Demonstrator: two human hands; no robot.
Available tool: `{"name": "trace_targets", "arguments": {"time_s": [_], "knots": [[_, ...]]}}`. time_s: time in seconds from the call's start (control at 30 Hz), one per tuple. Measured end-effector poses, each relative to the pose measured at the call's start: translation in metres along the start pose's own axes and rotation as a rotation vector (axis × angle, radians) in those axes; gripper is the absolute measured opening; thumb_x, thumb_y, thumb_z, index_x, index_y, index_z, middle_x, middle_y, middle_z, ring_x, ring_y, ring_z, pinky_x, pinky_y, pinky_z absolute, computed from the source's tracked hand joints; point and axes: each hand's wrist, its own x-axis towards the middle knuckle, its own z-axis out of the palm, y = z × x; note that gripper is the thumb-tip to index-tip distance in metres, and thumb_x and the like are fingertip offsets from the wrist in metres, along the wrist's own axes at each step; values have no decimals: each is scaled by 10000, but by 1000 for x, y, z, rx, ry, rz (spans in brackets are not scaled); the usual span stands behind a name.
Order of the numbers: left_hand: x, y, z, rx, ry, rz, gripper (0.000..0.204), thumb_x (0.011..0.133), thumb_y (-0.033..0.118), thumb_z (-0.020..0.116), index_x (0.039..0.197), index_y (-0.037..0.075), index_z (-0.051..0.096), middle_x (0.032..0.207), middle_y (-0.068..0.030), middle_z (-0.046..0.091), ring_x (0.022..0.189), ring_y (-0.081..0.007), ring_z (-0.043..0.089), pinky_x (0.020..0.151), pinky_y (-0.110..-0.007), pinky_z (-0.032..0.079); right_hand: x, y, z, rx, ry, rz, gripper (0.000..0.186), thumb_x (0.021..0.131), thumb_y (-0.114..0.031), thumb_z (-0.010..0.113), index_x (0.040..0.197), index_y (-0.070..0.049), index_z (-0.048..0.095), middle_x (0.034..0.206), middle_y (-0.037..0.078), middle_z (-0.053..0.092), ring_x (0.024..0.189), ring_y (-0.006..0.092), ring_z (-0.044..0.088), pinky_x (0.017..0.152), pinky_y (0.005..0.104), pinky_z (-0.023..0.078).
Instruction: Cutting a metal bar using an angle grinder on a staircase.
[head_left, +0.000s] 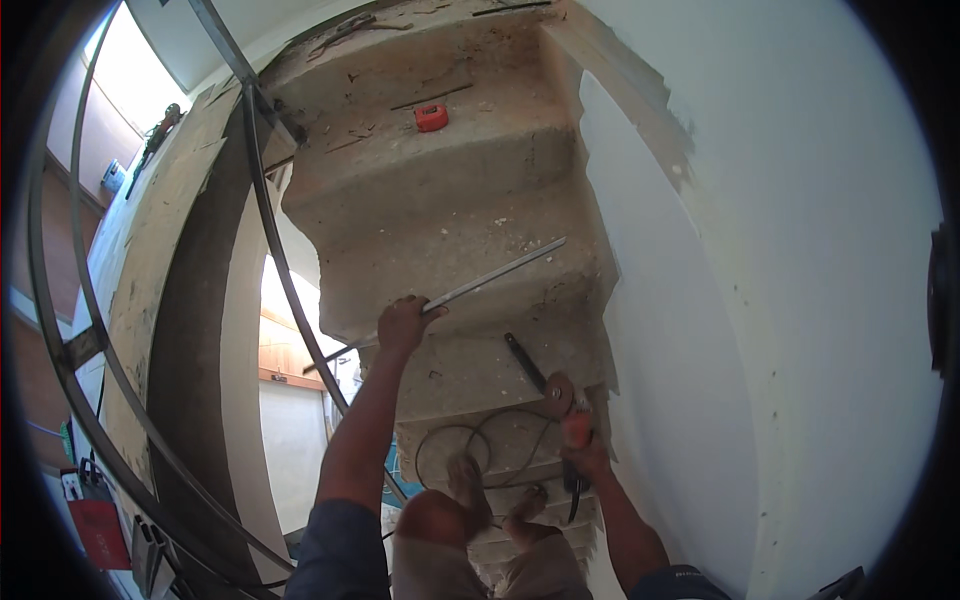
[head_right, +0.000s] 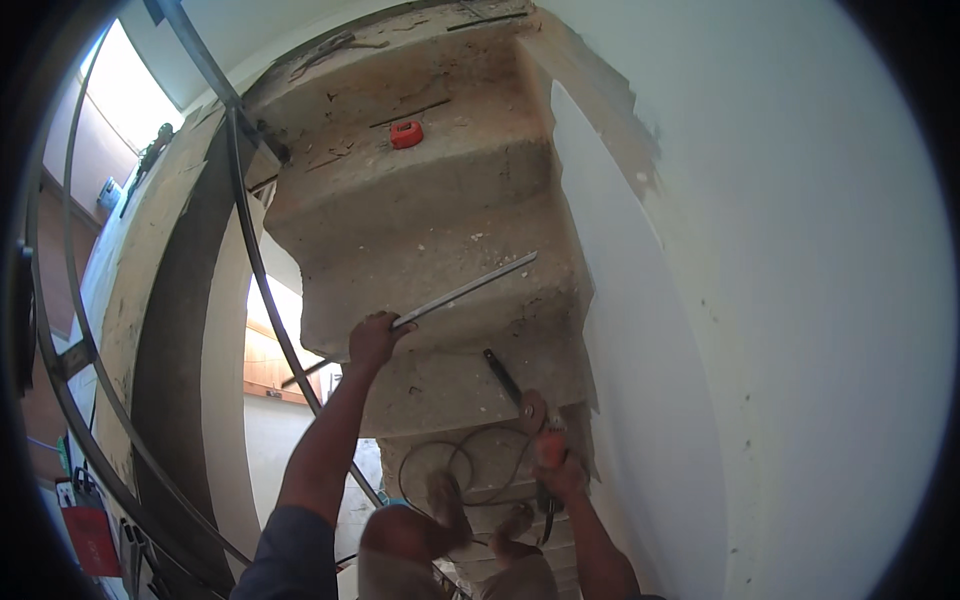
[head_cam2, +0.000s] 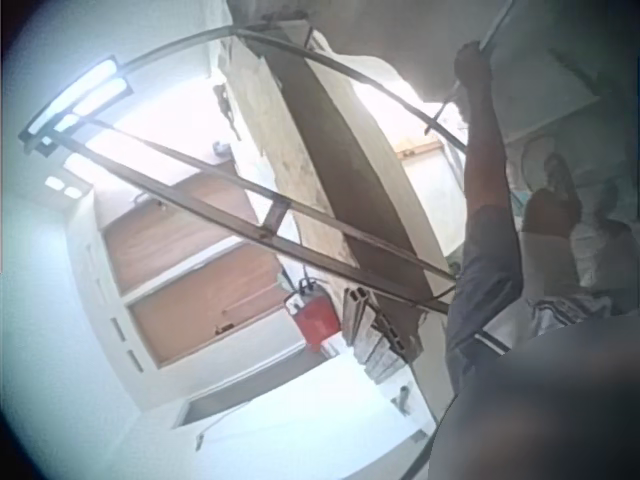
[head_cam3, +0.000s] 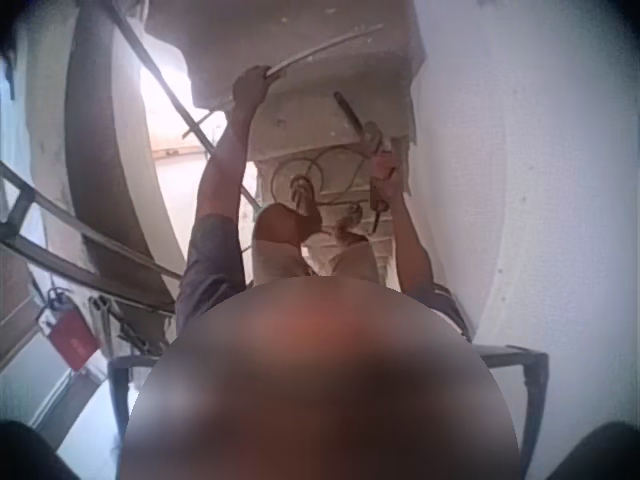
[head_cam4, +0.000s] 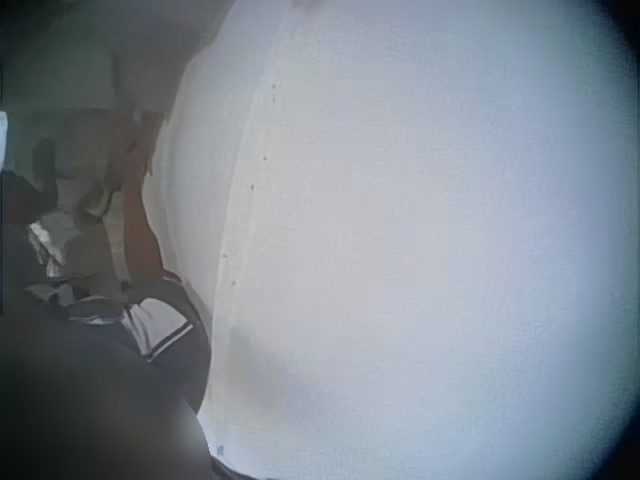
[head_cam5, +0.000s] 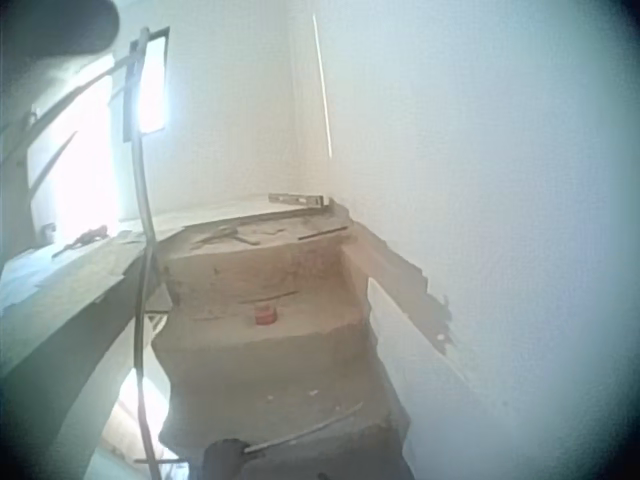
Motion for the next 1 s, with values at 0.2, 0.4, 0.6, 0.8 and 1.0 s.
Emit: {"name": "trace_targets", "arguments": {"time_s": [0.2,0.4,0.6,0.8,1.0], "knots": [[82,-12,34,-49,-91,97,490,834,600,670,987,140,742,947,-80,686,948,-300,675,803,-438,537,-74,-54,-47,-45,64,30,677,648,-339,863,1181,-10,605,1058,190,690,986,342,684,862,443,537],[141,-29,55,-145,-79,142,432,823,524,718,1048,156,747,1126,-66,637,1108,-284,616,913,-447,515,-94,-97,-55,427,131,168,575,682,-160,827,1192,-35,593,1034,65,660,953,217,664,836,376,543],[136,-77,61,-95,246,198,561,818,505,742,1201,102,676,1122,-168,630,1059,-351,610,936,-465,498,-24,-155,-42,638,-39,-47,630,702,-142,856,1247,-47,554,1054,32,635,955,187,646,860,357,534],[45,73,-1,-835,-1024,90,804,865,634,682,1355,6,569,1338,-228,596,1248,-342,572,1016,-435,466,2,-211,-34,503,276,-260,595,754,-228,854,1239,-30,574,1080,63,642,960,194,630,863,343,521],[-54,173,-46,-1094,-1304,13,880,892,742,553,1296,-40,569,1115,-172,662,1037,-221,628,902,-377,498,-37,-291,-61,698,307,-256,547,858,-330,771,1230,18,573,1130,87,635,1021,192,603,911,350,488]]}}
